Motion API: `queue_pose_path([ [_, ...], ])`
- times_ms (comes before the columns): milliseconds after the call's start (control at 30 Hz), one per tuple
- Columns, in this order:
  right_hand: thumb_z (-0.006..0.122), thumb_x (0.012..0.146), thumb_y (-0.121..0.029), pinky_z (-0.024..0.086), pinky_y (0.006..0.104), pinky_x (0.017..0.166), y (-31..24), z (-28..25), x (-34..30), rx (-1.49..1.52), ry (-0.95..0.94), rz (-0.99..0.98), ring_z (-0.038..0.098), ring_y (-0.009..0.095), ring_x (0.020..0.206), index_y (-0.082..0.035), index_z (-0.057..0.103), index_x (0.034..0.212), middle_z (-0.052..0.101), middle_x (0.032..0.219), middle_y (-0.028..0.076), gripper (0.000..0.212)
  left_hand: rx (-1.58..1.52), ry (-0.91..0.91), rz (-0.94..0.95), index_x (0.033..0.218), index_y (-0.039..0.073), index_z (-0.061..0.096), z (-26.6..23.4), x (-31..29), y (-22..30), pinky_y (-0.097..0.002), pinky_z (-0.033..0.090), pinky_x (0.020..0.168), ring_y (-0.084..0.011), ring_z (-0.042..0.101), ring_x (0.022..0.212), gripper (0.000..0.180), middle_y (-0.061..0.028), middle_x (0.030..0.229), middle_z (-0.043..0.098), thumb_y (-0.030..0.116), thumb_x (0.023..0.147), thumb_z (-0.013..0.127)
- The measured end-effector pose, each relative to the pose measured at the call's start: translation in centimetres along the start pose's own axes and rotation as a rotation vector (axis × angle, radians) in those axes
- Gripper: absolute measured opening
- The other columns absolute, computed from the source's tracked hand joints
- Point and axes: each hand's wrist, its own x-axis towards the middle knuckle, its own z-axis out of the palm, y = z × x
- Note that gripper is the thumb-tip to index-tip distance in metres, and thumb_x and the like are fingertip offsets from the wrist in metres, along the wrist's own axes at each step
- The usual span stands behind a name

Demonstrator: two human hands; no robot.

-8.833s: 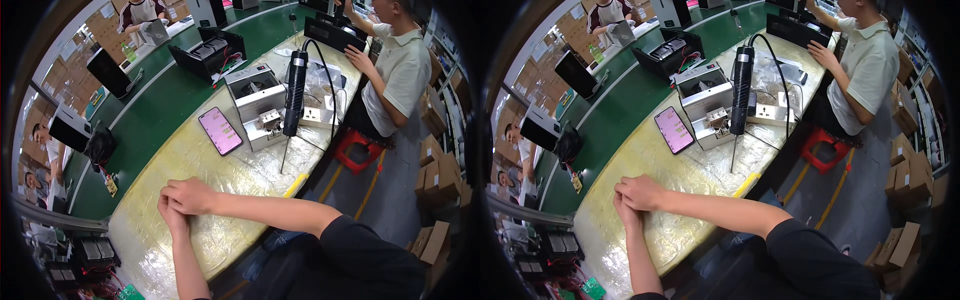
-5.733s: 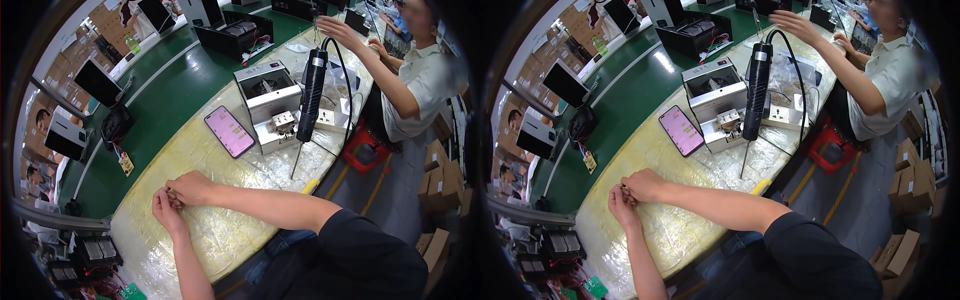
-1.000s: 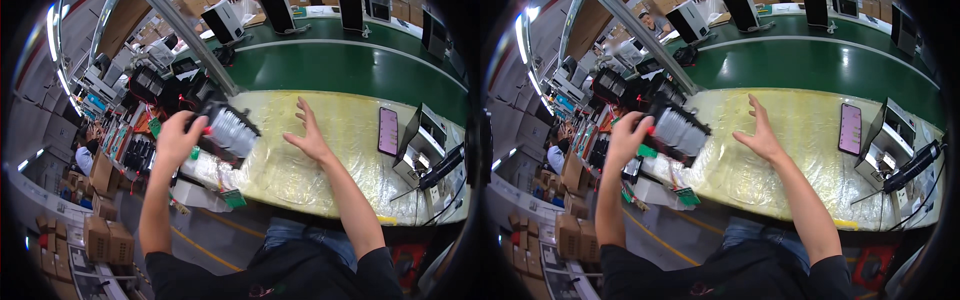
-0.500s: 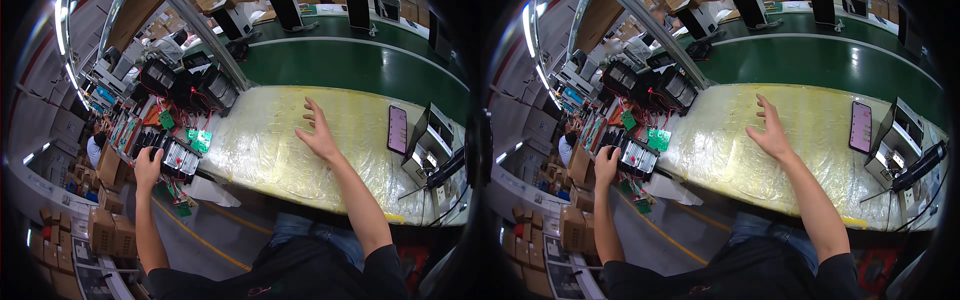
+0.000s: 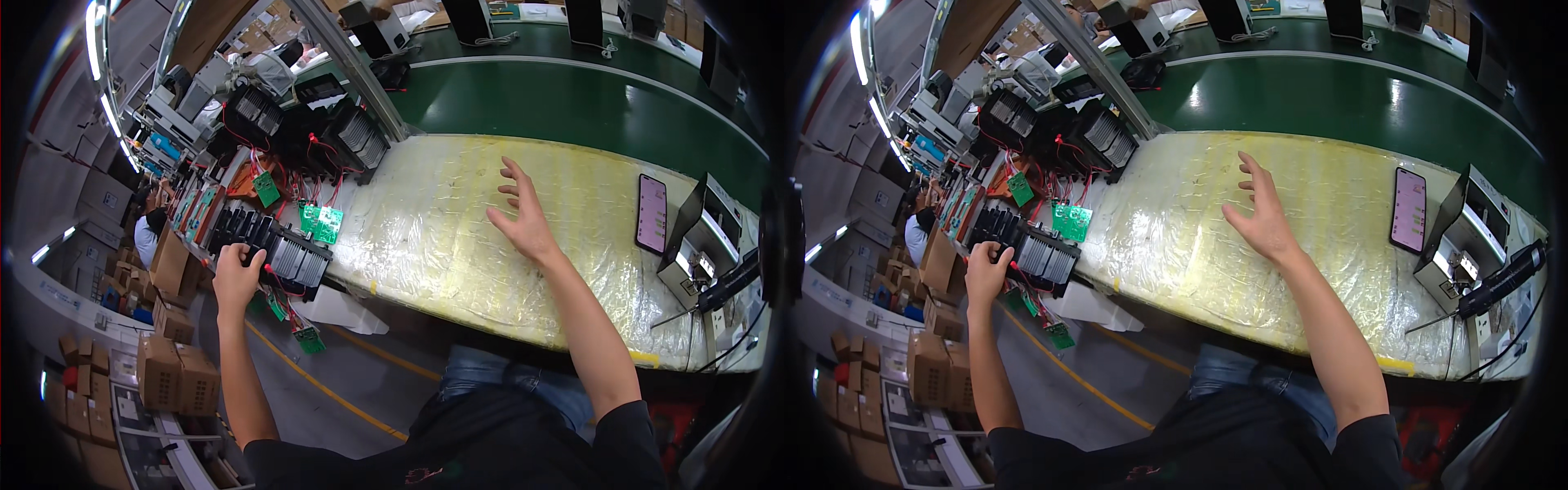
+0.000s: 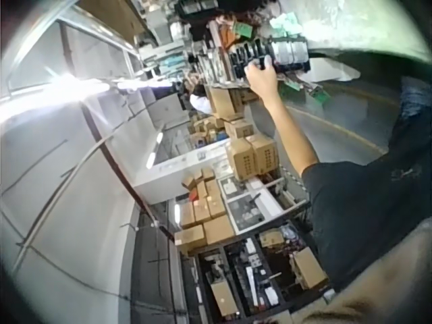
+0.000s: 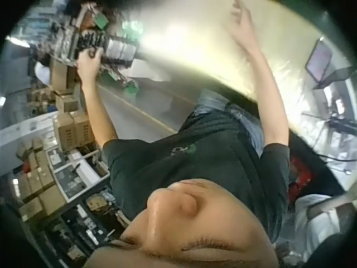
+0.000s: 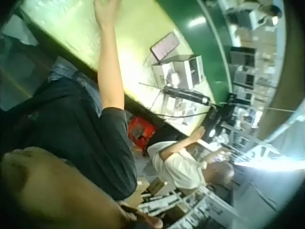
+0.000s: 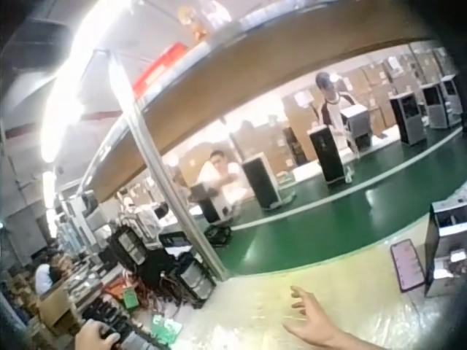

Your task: Assemble an electronic component into a plastic housing using a power screwdriver on a factory production line.

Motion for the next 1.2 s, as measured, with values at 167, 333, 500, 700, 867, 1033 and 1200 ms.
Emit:
queue_pose_path([
  [167, 0.072, 0.084, -0.015, 0.044, 0.0454, 0.102, -0.3, 0.5, -0.2, 0.0, -0.019, -0.032, 0.053, 0.029, 0.119, -0.018, 0.029, 0.155, 0.043, 0.142, 0.016, 0.082, -0.057, 0.102, 0.065, 0.107, 0.003, 0.066, 0.3, -0.6, -1.4, -0.0395, 0.051, 0.083, -0.0266, 0.064, 0.095, 0.039, -0.0103, 0.104, 0.063, 0.032, 0.084, 0.076],
  [333, 0.07, 0.085, -0.013, 0.047, 0.0419, 0.099, 0.0, 0.3, -0.2, -0.015, 0.028, -0.051, 0.057, 0.027, 0.114, -0.016, 0.036, 0.151, 0.048, 0.137, 0.015, 0.075, -0.292, 0.479, 0.189, 0.111, 0.001, 0.063, -2.2, -1.6, 5.0, -0.0338, 0.047, 0.083, -0.0225, 0.056, 0.088, 0.025, -0.0097, 0.101, 0.061, 0.011, 0.089, 0.07],
  [500, 0.066, 0.086, -0.009, 0.051, 0.0349, 0.091, 1.8, 0.3, 0.1, 0.054, 0.048, -0.043, 0.063, 0.023, 0.1, -0.005, 0.058, 0.131, 0.064, 0.114, 0.014, 0.046, -0.923, 0.3, 0.392, 0.091, 0.002, 0.054, 2.2, -2.8, 16.8, -0.025, 0.045, 0.061, -0.0081, 0.052, 0.069, 0.016, -0.0008, 0.081, 0.055, 0.007, 0.094, 0.069],
  [700, 0.06, 0.088, -0.007, 0.053, 0.031, 0.078, 0.9, -2.4, 1.2, 0.169, 0.006, 0.079, 0.065, 0.017, 0.08, -0.001, 0.064, 0.122, 0.07, 0.091, 0.008, 0.035, -1.51, -0.427, 0.365, 0.088, 0.005, 0.054, 10.5, -3.8, 33.2, -0.0218, 0.039, 0.052, -0.0053, 0.05, 0.059, 0.019, 0.0001, 0.07, 0.053, 0.015, 0.096, 0.069],
  [867, 0.056, 0.088, -0.009, 0.052, 0.0333, 0.067, 3.6, -8.5, 1.4, -0.042, 0.293, 0.167, 0.063, 0.018, 0.069, -0.001, 0.065, 0.118, 0.069, 0.078, 0.011, 0.033, -1.726, -0.783, 0.12, 0.088, 0.007, 0.055, 15.5, -5.6, 43.7, -0.0229, 0.033, 0.047, -0.0071, 0.046, 0.052, 0.023, 0.0008, 0.063, 0.049, 0.025, 0.099, 0.064],
  [1033, 0.055, 0.088, -0.015, 0.052, 0.0425, 0.067, 5.0, -8.5, 1.3, 0.009, 0.321, 0.112, 0.067, 0.033, 0.069, -0.002, 0.061, 0.109, 0.068, 0.077, 0.019, 0.025, -1.589, -0.622, 0.322, 0.083, 0.008, 0.055, 19.5, -7.7, 45.7, -0.0234, 0.034, 0.048, -0.0054, 0.044, 0.059, 0.025, 0.0039, 0.07, 0.049, 0.024, 0.102, 0.058],
  [1200, 0.056, 0.092, -0.017, 0.049, 0.0446, 0.06, 4.4, -7.9, 1.3, -0.08, 0.3, 0.1, 0.065, 0.035, 0.063, -0.003, 0.057, 0.103, 0.067, 0.069, 0.016, 0.018, -1.773, -0.787, 0.152, 0.079, 0.011, 0.051, 18.8, -7.2, 45.2, -0.0218, 0.033, 0.047, -0.004, 0.044, 0.057, 0.028, 0.0044, 0.068, 0.049, 0.022, 0.104, 0.055],
])
